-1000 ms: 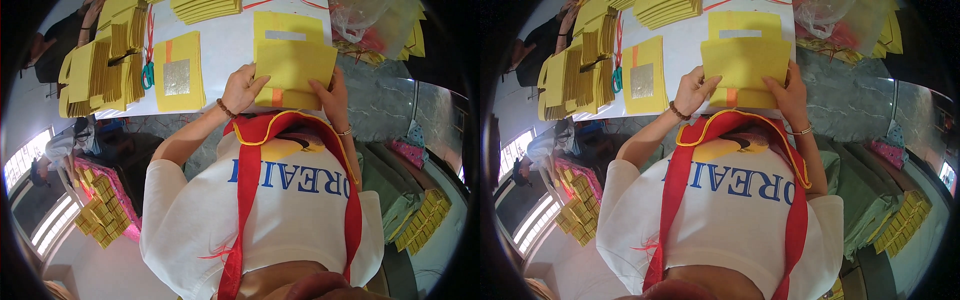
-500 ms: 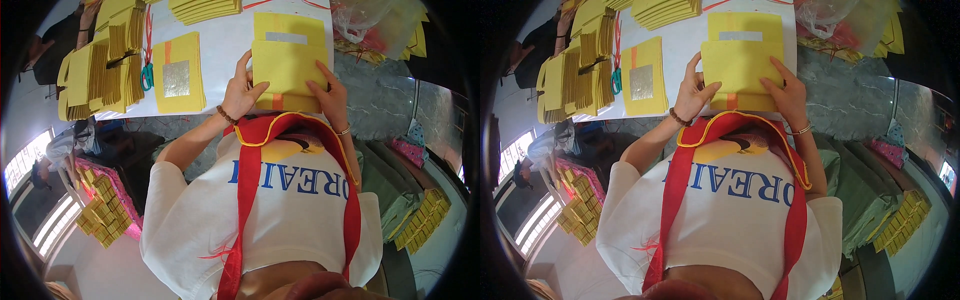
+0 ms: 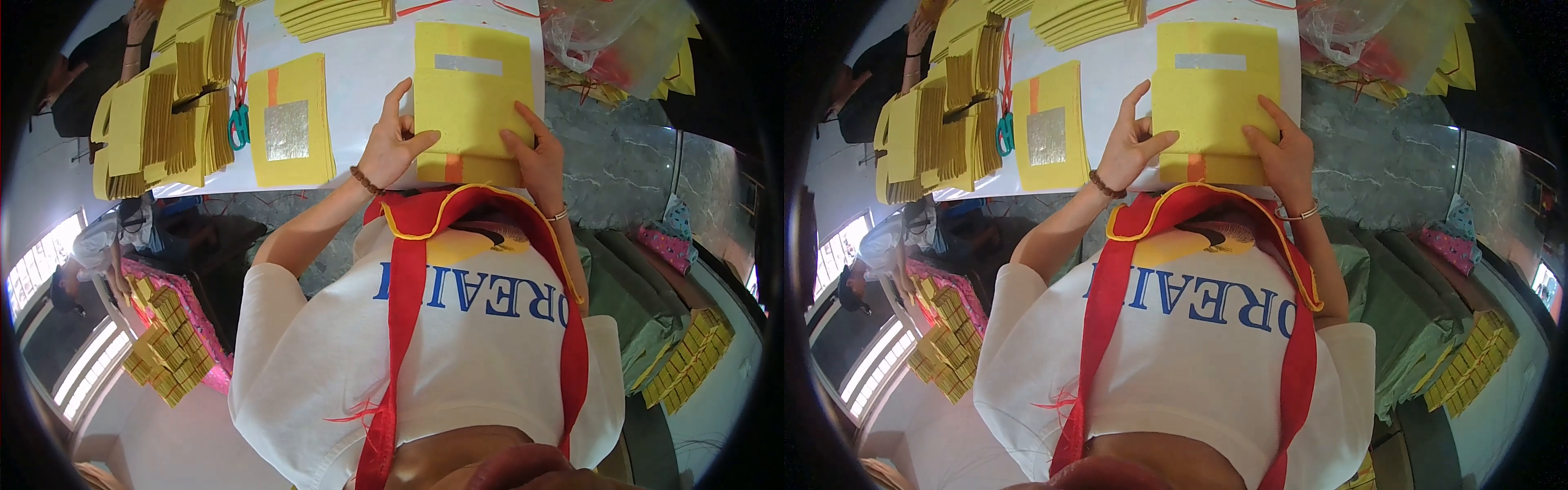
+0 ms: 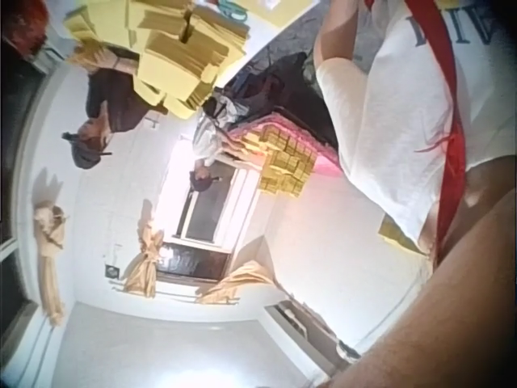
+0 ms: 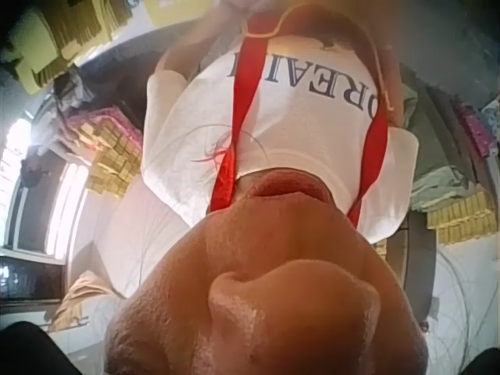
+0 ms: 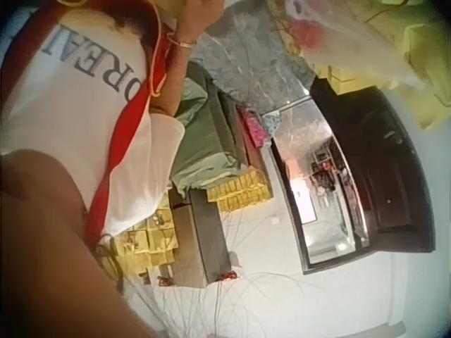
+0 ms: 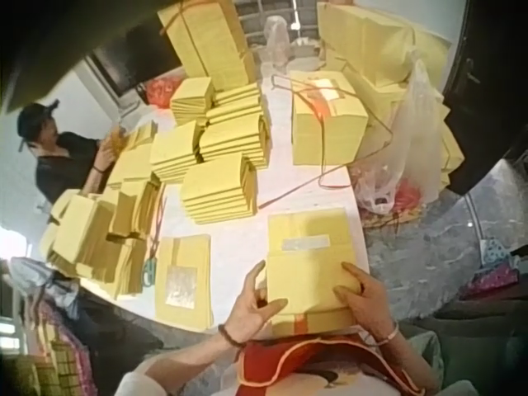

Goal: Manually folding yellow paper sheets with foil patches into stacks.

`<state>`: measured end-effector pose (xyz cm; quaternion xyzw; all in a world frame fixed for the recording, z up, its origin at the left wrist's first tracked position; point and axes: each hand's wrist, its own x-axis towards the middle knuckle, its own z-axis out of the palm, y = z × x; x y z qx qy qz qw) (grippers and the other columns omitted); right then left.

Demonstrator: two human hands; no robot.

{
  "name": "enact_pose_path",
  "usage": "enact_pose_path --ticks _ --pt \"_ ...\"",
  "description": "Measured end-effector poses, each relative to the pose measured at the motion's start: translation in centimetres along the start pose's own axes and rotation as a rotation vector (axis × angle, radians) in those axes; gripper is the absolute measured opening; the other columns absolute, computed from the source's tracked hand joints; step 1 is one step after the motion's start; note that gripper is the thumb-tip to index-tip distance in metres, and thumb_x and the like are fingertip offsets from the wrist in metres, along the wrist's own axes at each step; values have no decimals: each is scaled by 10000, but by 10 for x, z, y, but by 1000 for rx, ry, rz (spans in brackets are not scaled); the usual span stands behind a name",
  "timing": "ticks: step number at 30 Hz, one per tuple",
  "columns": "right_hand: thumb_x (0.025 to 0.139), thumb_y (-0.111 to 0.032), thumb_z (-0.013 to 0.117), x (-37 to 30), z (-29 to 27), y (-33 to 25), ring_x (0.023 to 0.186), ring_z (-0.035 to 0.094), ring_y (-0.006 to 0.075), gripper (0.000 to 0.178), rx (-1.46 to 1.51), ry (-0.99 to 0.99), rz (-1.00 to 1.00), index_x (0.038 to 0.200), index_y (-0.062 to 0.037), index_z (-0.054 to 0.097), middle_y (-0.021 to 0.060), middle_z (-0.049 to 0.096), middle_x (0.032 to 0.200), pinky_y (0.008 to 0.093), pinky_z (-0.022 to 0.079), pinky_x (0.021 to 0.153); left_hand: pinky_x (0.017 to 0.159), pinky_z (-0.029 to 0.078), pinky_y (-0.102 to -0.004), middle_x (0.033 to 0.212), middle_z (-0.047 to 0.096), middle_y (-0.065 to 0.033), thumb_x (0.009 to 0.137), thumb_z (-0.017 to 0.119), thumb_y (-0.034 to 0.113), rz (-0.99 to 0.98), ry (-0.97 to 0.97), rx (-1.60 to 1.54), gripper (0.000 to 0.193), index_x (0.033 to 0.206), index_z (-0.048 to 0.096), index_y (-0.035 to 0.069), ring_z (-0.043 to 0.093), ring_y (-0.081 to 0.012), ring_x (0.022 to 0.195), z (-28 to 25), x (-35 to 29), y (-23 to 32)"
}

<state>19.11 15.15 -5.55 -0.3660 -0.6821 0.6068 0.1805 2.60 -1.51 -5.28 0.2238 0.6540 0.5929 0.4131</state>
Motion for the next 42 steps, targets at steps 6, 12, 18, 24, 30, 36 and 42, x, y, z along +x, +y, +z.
enact_pose_path --ticks 6,12,18,24,30,36,42 --pt "768 -186 683 3 0 -4 928 628 180 456 -186 36 -38 1194 -69 571 163 641 1060 282 478 802 526 354 -243 562 452 17 779 677 91 -55 -5 154 757 1388 227 69 421 -73 537 -4 0 13" --pt "768 -221 682 2 0 -3 926 637 209 461 -164 42 -43 1191 -73 573 161 640 1061 293 480 801 610 396 -282 691 524 -39 767 682 121 21 50 273 693 1350 309 74 496 -136 646 1 -4 16" --pt "758 -207 690 3 5 -2 906 644 198 449 -144 66 -27 1176 -78 586 163 645 1044 291 485 785 917 331 -424 1164 494 -150 754 671 164 781 104 978 523 1239 490 86 431 -329 1092 23 4 50" --pt "803 -109 648 2 2 -6 913 574 110 434 -166 13 -14 1217 -24 546 114 623 1087 246 474 778 980 297 -476 1311 399 -192 781 620 406 776 -114 1266 597 1275 466 108 353 -368 1218 46 24 22" --pt "761 -223 675 -2 3 -9 1019 598 236 459 -191 48 -44 1200 -129 574 143 592 1157 364 447 862 992 275 -501 1334 374 -207 772 621 437 773 -120 1273 648 1302 435 115 345 -370 1229 46 27 12" --pt "842 -400 533 -19 14 -12 1322 301 226 553 -1106 178 -617 1335 -172 431 54 329 1431 613 168 998 1004 251 -509 1359 341 -209 717 670 406 723 -169 1331 707 1310 420 113 309 -370 1254 45 28 12" --pt "904 -424 396 -14 18 7 1335 276 236 567 -1000 4 -458 1374 -110 353 54 303 1448 610 155 1016 1003 247 -506 1359 345 -178 668 710 350 746 -127 1156 724 1293 433 111 306 -369 1250 43 31 8"
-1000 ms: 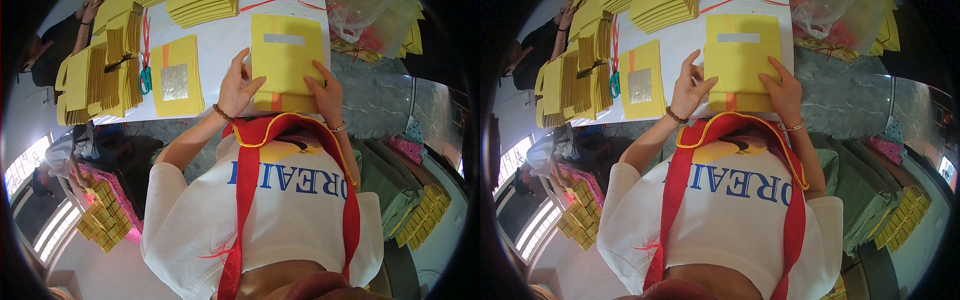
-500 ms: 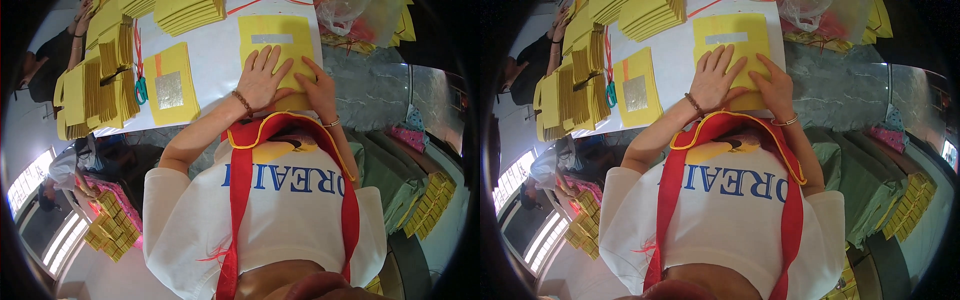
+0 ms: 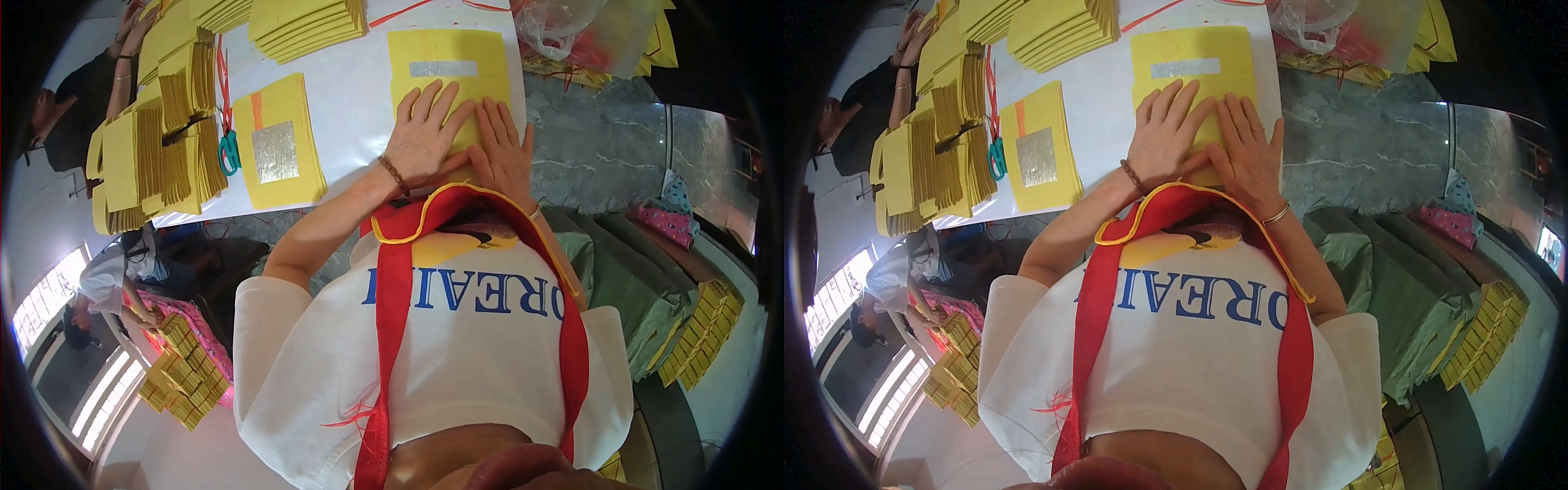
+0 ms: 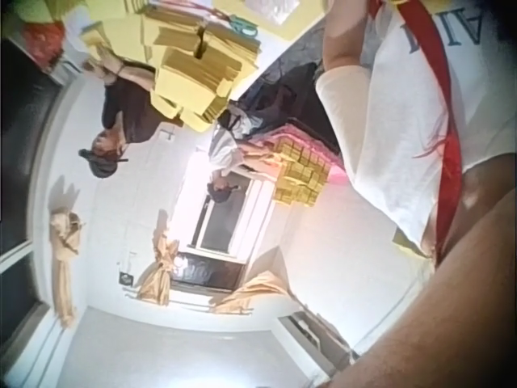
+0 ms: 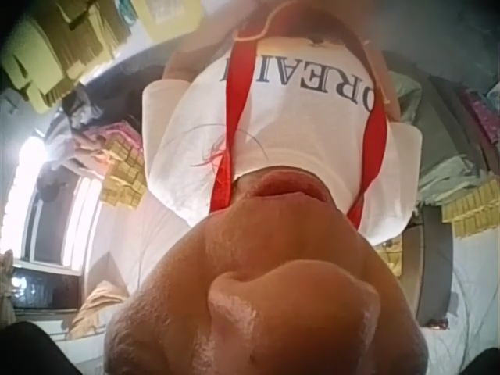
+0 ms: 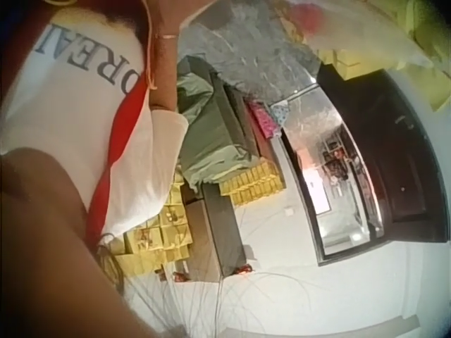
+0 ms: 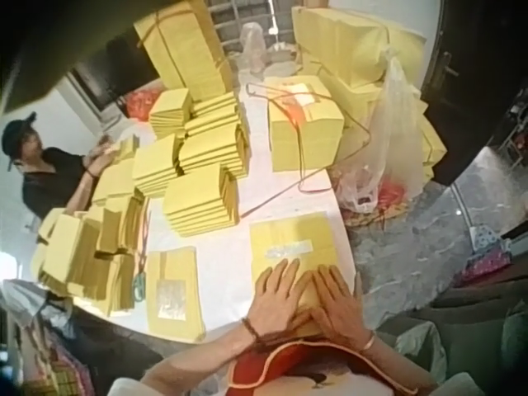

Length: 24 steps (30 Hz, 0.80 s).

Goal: Manually folding yellow paper sheets with foil patches into stacks.

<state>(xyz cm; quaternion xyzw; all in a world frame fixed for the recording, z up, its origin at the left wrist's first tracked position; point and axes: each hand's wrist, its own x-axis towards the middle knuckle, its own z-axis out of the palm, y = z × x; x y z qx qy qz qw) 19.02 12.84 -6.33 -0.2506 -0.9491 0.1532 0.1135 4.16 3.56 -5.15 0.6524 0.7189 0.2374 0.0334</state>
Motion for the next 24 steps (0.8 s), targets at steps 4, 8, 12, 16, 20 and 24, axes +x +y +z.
enact_pose_path --ticks 4,8,12,16,20,24 --pt "911 -413 388 0 2 -1 1336 275 233 557 -6 16 -12 1378 -112 345 50 303 1448 607 147 1019 977 270 -486 1342 373 -150 676 706 340 52 58 -104 672 1265 465 123 341 -348 1219 -9 -3 -4" --pt "911 -402 397 -2 -1 -1 1330 282 226 544 29 -13 20 1365 -104 364 53 316 1441 573 150 1033 919 307 -450 1264 446 -102 677 708 367 87 -6 2 608 1199 515 124 400 -294 1147 -7 -4 -1" --pt "911 -391 412 20 -27 9 1331 277 215 534 157 -204 152 1359 -104 371 47 303 1447 528 165 1046 911 308 -435 1217 473 -103 693 688 408 124 -8 4 597 1164 524 80 408 -290 1118 -10 -4 -2" --pt "913 -371 428 28 -7 14 1336 270 208 514 -19 8 12 1356 -114 381 53 315 1440 515 168 1052 900 324 -443 1224 475 -118 699 682 401 162 -17 34 584 1143 532 53 412 -295 1115 -11 -6 0" --pt "929 -358 410 28 -6 21 1334 279 209 504 90 -30 30 1358 -96 379 80 352 1417 503 170 1060 827 397 -421 1173 516 -170 704 659 307 194 -45 200 509 1110 552 20 474 -306 1059 -4 -1 17" --pt "972 -386 311 39 -16 40 1313 318 222 537 878 -119 210 1377 -34 325 140 364 1402 404 209 1076 723 448 -371 1100 562 -179 691 621 219 160 33 506 498 1132 538 3 536 -308 954 1 4 24"
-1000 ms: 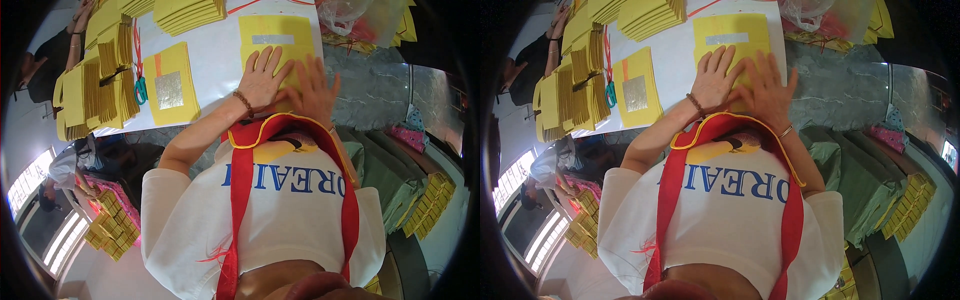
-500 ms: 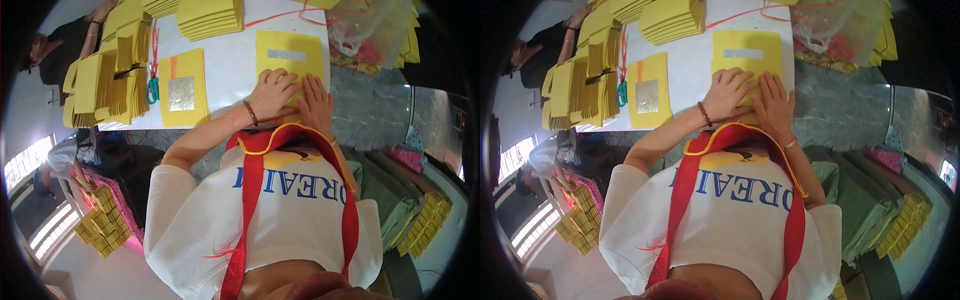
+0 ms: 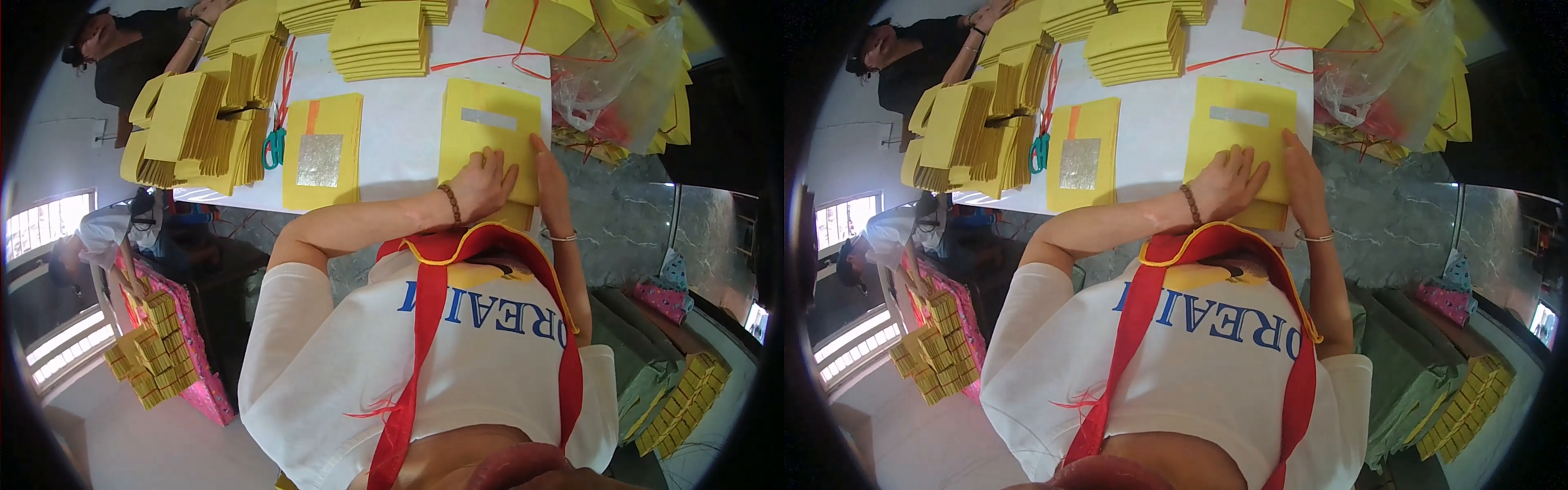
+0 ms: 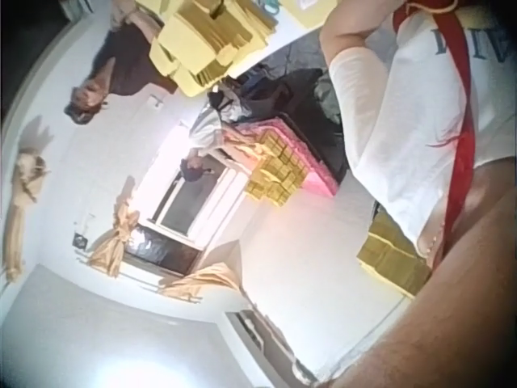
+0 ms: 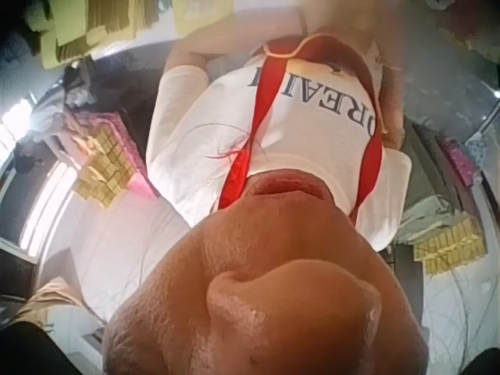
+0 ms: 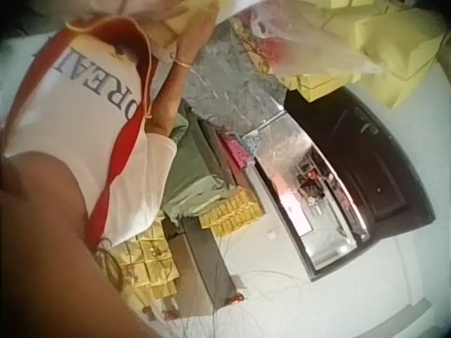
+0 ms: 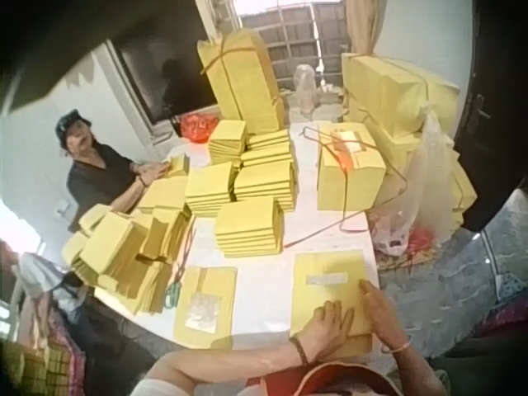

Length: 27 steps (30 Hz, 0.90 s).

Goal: Manually folding yellow paper sheets with foil patches into stacks.

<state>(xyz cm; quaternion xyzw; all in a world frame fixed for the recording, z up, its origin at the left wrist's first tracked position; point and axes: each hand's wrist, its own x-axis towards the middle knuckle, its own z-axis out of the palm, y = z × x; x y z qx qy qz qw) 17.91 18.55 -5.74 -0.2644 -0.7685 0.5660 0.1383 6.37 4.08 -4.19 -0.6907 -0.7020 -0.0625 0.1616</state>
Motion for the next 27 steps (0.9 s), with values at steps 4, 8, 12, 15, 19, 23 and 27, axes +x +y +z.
enact_pose_path --ticks 4,8,12,15,19,23,27 --pt "985 -391 266 -8 -1 10 1290 344 236 559 355 298 26 1364 16 324 173 377 1381 337 233 1070 699 469 -343 1044 590 -159 697 613 136 8 -148 -445 508 1184 520 22 563 -287 911 -13 5 -28" --pt "970 -424 303 -30 32 41 1229 406 233 577 770 365 106 1371 -9 297 131 398 1353 351 316 1027 720 480 -375 923 613 -145 711 578 51 -181 61 -684 504 1211 530 87 583 -302 835 -46 8 -83" --pt "959 -450 319 -36 51 0 1196 435 229 605 978 443 243 1370 -8 272 119 402 1336 343 361 996 747 467 -399 960 629 -129 679 564 -33 -234 391 -389 555 1214 539 112 582 -309 861 -64 3 -172" --pt "983 -375 287 -38 35 76 1220 418 248 560 532 342 64 1323 64 363 178 434 1327 342 296 1025 807 427 -392 1094 610 -66 687 584 -29 -290 353 -176 573 1227 515 148 551 -277 973 -48 8 -234" --pt "980 -335 315 -43 35 76 1164 479 262 522 420 383 18 1283 79 412 192 499 1263 348 341 987 812 398 -386 1149 590 1 724 606 30 -240 187 37 576 1256 481 212 534 -225 1010 5 2 -285" --pt "963 -250 360 -46 34 69 1111 528 286 428 43 512 -59 1207 76 494 205 560 1184 357 372 960 812 393 -398 1109 598 5 782 612 135 -303 -53 -36 480 1238 490 222 532 -219 1012 29 4 -292" --pt "957 -207 370 -47 35 70 1102 536 284 378 -71 539 -38 1167 61 532 195 579 1162 354 381 949 817 392 -413 1113 591 4 789 594 131 -241 -132 -24 476 1244 480 216 524 -223 1025 37 8 -296"
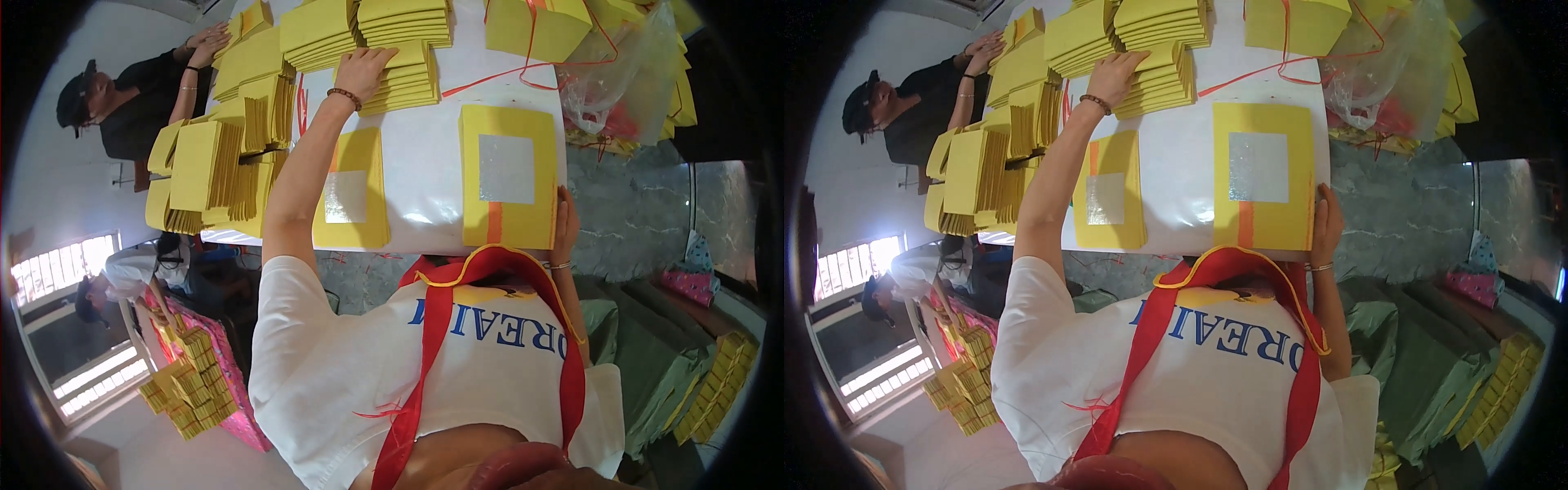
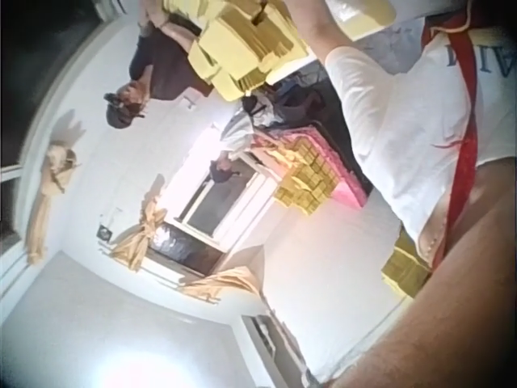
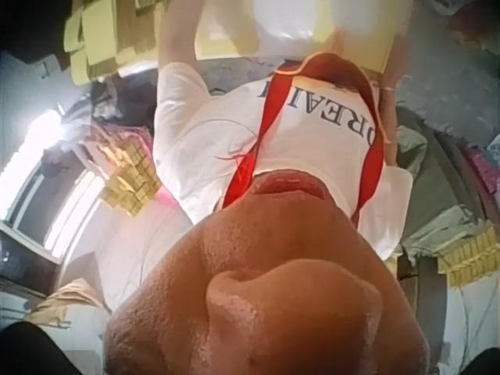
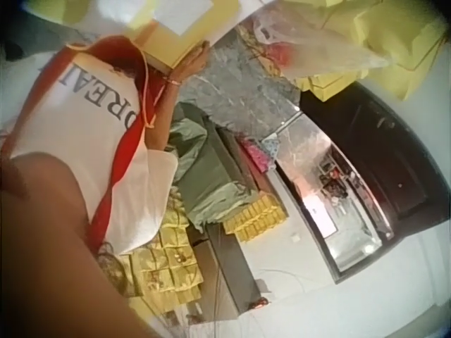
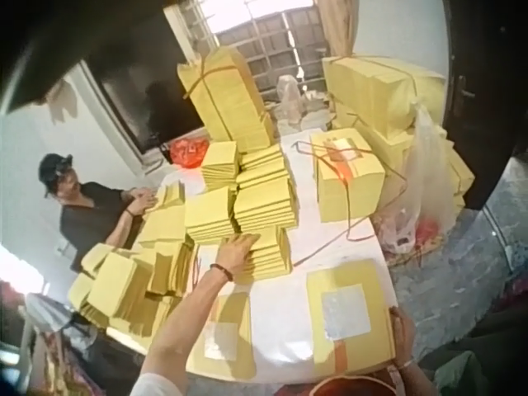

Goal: Manually folding yellow paper sheets with foil patches into stacks.

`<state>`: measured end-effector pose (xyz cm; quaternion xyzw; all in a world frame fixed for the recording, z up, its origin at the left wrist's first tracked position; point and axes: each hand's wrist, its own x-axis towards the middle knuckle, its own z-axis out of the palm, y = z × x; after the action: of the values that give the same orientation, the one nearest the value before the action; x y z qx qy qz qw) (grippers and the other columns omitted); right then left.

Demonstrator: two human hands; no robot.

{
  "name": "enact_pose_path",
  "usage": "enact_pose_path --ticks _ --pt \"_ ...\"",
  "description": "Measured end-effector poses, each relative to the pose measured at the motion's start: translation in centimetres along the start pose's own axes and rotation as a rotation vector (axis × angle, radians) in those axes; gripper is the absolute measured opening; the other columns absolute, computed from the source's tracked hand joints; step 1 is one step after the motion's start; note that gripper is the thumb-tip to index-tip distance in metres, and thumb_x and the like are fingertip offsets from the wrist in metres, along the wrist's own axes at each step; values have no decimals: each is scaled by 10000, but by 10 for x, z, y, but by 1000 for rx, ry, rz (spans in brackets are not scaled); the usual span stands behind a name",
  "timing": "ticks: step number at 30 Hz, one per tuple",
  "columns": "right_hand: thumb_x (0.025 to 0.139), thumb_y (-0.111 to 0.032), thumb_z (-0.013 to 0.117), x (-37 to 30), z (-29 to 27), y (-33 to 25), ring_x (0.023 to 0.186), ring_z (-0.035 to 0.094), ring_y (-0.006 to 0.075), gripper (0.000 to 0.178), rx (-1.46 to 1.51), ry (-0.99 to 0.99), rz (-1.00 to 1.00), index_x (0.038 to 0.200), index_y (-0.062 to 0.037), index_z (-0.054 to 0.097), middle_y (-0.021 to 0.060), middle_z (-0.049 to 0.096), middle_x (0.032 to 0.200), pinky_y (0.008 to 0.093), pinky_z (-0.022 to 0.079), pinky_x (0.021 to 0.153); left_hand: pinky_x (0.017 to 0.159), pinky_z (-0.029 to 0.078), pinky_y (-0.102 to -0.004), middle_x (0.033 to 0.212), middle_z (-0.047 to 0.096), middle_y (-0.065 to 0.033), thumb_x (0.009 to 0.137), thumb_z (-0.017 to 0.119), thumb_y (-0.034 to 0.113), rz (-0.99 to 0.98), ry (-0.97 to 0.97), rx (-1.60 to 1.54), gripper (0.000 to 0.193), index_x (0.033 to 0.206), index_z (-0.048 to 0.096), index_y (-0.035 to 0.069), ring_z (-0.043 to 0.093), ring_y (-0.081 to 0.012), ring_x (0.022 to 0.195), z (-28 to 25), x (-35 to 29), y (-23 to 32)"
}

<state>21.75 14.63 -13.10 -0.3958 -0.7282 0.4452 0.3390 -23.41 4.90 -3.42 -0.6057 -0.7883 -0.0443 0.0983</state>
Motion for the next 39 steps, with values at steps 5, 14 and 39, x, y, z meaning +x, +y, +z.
enact_pose_path --ticks 5,14,39 --pt "962 -223 375 0 2 -1 1094 540 278 372 43 51 26 1161 42 543 179 585 1159 347 387 939 897 363 -433 1277 482 -41 752 584 103 -7 -153 -113 574 1293 423 206 441 -259 1152 13 -7 -1" --pt "965 -273 391 -1 0 9 1089 538 262 393 40 53 107 1164 28 547 161 575 1168 326 392 931 1008 209 -470 1371 329 -125 675 619 123 -11 -87 -201 712 1333 347 135 280 -317 1260 29 -25 15" --pt "942 -165 427 0 2 0 1023 548 254 279 16 14 58 1111 13 561 147 586 1106 323 395 909 1005 213 -465 1392 317 -112 631 598 66 -52 -66 -180 788 1362 322 169 289 -298 1267 33 -29 19"
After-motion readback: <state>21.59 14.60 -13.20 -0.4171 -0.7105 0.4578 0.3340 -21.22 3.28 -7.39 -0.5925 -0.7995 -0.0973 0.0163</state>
